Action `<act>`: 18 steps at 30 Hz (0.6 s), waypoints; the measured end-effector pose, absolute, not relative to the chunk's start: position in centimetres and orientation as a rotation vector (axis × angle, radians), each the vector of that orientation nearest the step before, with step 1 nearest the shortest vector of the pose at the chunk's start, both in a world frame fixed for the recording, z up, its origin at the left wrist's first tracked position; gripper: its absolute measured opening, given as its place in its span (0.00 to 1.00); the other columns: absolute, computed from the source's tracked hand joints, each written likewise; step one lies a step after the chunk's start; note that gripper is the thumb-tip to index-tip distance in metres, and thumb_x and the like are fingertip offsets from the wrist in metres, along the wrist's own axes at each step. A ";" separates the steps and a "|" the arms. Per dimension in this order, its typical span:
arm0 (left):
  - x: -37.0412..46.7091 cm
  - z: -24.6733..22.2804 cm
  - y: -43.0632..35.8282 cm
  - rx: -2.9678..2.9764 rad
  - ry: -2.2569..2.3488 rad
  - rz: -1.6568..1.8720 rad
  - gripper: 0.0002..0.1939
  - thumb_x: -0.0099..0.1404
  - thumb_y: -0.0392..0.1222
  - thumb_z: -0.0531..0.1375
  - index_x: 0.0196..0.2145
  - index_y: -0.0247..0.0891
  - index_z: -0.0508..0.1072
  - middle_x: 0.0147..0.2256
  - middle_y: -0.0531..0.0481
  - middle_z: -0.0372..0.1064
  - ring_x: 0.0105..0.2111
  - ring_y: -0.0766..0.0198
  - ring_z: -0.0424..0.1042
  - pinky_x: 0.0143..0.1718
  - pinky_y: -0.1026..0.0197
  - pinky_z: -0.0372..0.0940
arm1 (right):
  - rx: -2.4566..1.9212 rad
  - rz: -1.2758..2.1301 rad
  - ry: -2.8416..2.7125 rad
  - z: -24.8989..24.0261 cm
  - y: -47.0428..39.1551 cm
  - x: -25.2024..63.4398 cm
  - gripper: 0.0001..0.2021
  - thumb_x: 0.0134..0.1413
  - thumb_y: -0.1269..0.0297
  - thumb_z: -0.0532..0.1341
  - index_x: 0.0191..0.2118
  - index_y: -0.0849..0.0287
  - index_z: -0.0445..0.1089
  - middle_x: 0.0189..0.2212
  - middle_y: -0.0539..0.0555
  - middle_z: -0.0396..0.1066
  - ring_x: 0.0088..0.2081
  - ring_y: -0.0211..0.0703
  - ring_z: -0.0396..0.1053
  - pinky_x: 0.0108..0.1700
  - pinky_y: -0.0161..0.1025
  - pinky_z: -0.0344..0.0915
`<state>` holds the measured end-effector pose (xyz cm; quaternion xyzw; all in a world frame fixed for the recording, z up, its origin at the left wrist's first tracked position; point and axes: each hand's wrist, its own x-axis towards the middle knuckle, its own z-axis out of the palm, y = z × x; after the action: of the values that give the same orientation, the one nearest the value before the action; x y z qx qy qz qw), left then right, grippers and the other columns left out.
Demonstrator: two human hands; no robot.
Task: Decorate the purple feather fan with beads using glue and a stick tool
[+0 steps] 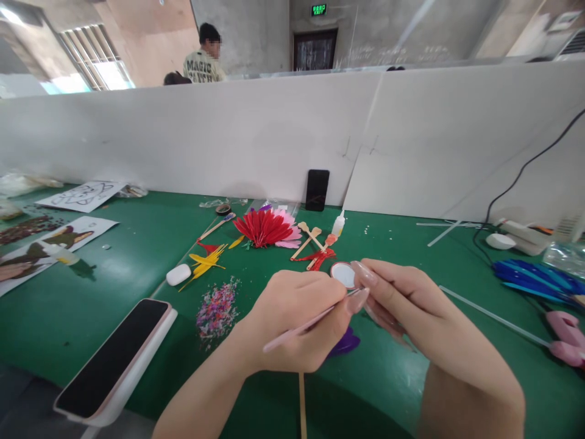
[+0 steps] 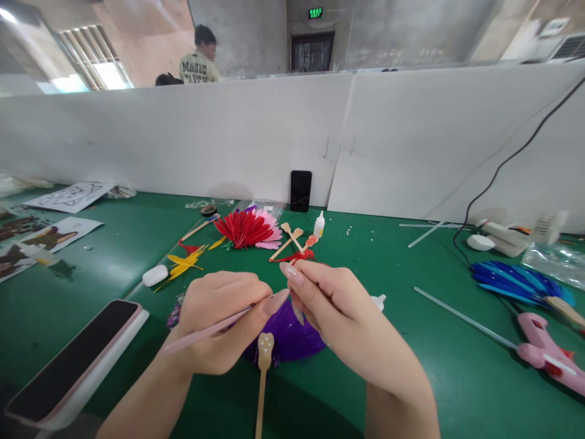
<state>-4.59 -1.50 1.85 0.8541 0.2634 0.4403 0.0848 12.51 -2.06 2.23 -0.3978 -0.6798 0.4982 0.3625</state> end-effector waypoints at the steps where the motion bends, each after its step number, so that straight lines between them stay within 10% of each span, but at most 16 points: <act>1: -4.6 1.9 -1.5 2.536 0.785 1.321 0.11 0.62 0.33 0.53 0.22 0.34 0.63 0.17 0.57 0.51 0.18 0.74 0.50 0.19 0.66 0.48 | -1.020 1.286 -1.749 2.2 -2.1 12.5 0.19 0.63 0.55 0.49 0.23 0.58 0.55 0.15 0.43 0.48 0.17 0.29 0.45 0.17 0.30 0.45; 18: -4.6 3.0 -2.0 2.435 0.627 1.071 0.18 0.62 0.36 0.51 0.16 0.35 0.57 0.14 0.58 0.55 0.16 0.76 0.52 0.18 0.69 0.49 | -0.993 1.330 -1.674 2.1 -2.2 11.9 0.20 0.62 0.53 0.49 0.22 0.58 0.55 0.15 0.43 0.49 0.16 0.29 0.45 0.16 0.29 0.46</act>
<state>-4.59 -1.98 2.96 0.8724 0.2246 0.3836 0.2030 11.89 -2.23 2.07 -0.3893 -0.6561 0.5216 0.3821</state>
